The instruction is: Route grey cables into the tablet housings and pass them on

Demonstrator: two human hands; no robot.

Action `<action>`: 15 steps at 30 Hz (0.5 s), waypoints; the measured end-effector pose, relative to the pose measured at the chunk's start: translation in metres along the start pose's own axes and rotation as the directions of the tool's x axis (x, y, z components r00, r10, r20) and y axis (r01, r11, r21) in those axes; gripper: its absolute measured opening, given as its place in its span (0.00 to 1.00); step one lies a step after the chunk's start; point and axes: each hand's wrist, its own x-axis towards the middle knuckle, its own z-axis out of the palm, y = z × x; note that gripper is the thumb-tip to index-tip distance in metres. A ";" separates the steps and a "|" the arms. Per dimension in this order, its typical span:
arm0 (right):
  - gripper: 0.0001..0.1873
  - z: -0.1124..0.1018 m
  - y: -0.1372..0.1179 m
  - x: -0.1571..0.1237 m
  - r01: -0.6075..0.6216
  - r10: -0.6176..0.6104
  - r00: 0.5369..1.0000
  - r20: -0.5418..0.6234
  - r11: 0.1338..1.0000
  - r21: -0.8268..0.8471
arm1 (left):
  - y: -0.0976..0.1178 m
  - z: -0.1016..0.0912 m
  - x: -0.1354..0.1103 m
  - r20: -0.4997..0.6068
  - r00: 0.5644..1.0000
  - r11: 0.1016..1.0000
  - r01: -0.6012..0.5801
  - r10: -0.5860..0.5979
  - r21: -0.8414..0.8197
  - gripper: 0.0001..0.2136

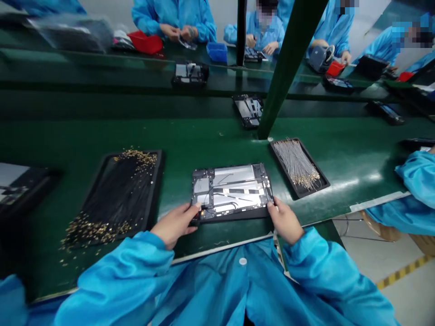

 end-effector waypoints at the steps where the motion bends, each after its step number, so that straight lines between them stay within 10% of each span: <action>1: 0.25 0.004 0.001 -0.002 -0.005 0.004 1.000 -0.006 0.999 -0.039 | -0.002 0.004 -0.003 0.012 0.999 0.999 0.033 -0.032 -0.031 0.23; 9: 0.24 0.004 0.003 -0.007 -0.191 0.190 0.979 -0.073 0.982 0.001 | 0.005 0.009 -0.034 0.138 0.986 0.973 0.119 -0.092 -0.198 0.23; 15: 0.19 0.010 0.030 -0.023 0.087 -0.088 0.972 -0.220 0.996 -0.015 | 0.062 -0.009 -0.037 -0.099 0.990 0.906 -0.134 0.102 -0.401 0.11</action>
